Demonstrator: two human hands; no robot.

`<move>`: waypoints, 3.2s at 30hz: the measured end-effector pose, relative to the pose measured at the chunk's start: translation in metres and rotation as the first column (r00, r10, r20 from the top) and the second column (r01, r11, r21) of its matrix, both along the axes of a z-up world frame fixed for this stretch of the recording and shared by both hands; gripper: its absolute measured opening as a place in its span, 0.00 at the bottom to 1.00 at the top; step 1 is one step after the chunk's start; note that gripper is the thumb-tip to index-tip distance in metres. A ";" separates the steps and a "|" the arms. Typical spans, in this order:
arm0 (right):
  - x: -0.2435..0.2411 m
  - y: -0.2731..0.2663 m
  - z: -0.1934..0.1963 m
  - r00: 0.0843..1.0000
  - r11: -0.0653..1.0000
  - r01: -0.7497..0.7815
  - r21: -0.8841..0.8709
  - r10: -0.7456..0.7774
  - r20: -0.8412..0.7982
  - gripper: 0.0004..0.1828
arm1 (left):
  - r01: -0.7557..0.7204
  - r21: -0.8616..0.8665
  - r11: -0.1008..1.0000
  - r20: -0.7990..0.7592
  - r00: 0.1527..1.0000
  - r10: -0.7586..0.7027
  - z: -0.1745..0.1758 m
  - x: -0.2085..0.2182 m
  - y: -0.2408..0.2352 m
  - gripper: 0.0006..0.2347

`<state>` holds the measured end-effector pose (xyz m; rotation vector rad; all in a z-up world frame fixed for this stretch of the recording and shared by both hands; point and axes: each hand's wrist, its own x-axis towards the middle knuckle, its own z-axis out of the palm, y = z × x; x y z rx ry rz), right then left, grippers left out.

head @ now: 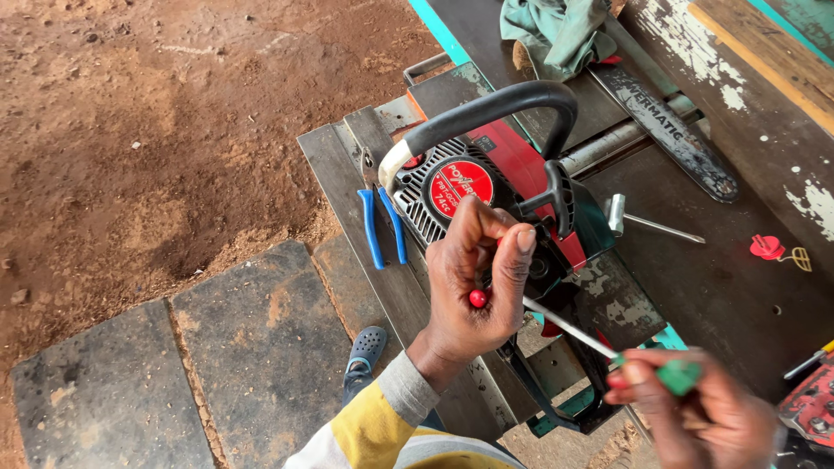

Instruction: The person uses red pliers to adjust a small metal clip or wire on the chainsaw's handle and trigger area. They repeatedly grip, pull, and reposition the clip while holding the chainsaw steady with the other hand. The person also briefly uses a green T-handle tool to adjust a red knob on the chainsaw.

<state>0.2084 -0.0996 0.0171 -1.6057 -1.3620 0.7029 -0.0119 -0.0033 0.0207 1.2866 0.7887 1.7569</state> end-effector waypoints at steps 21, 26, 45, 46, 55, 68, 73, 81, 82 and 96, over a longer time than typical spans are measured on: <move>0.140 0.126 -0.077 0.381 0.928 0.076 -0.364 0.311 0.871 0.25 | 0.043 -0.062 0.997 0.142 0.989 -0.034 0.001 0.004 0.010 0.09; 0.055 0.115 -0.013 0.695 0.917 -0.398 -0.016 0.313 0.647 0.11 | 0.037 -0.057 0.998 0.138 0.990 -0.028 0.000 0.004 0.014 0.09; -0.062 0.160 0.027 -0.189 0.252 -0.917 -0.311 0.411 0.892 0.06 | -0.116 0.003 0.993 -0.089 0.989 0.116 0.009 0.000 0.016 0.09; -0.061 0.162 0.027 -0.208 0.247 -0.912 -0.326 0.408 0.889 0.05 | -0.128 0.013 0.992 -0.090 0.988 0.129 0.009 0.000 0.016 0.10; -0.055 0.163 0.021 -0.161 0.167 -0.955 -0.244 0.400 0.902 0.11 | -0.079 -0.009 0.997 -0.036 0.996 0.079 0.007 0.001 0.014 0.07; -0.044 0.157 0.015 -0.174 0.142 -0.958 -0.249 0.401 0.899 0.12 | -0.061 -0.034 0.998 0.033 0.998 0.062 0.006 0.000 0.010 0.09; -0.043 0.155 0.014 -0.138 0.147 -0.966 -0.212 0.399 0.907 0.13 | -0.046 -0.025 0.999 0.056 0.997 0.047 0.005 0.000 0.010 0.09; -0.044 0.151 0.017 -0.112 0.160 -0.968 -0.192 0.406 0.907 0.16 | 0.040 -0.027 0.999 0.109 0.993 -0.037 0.000 -0.003 0.005 0.09; -0.045 0.151 0.017 -0.117 0.169 -0.965 -0.199 0.403 0.908 0.16 | 0.042 -0.030 0.999 0.099 0.994 -0.039 0.000 -0.004 0.005 0.09; -0.044 0.152 0.016 -0.072 0.164 -0.975 -0.153 0.418 0.906 0.15 | 0.107 0.002 0.994 0.157 0.982 -0.106 -0.001 -0.003 0.001 0.07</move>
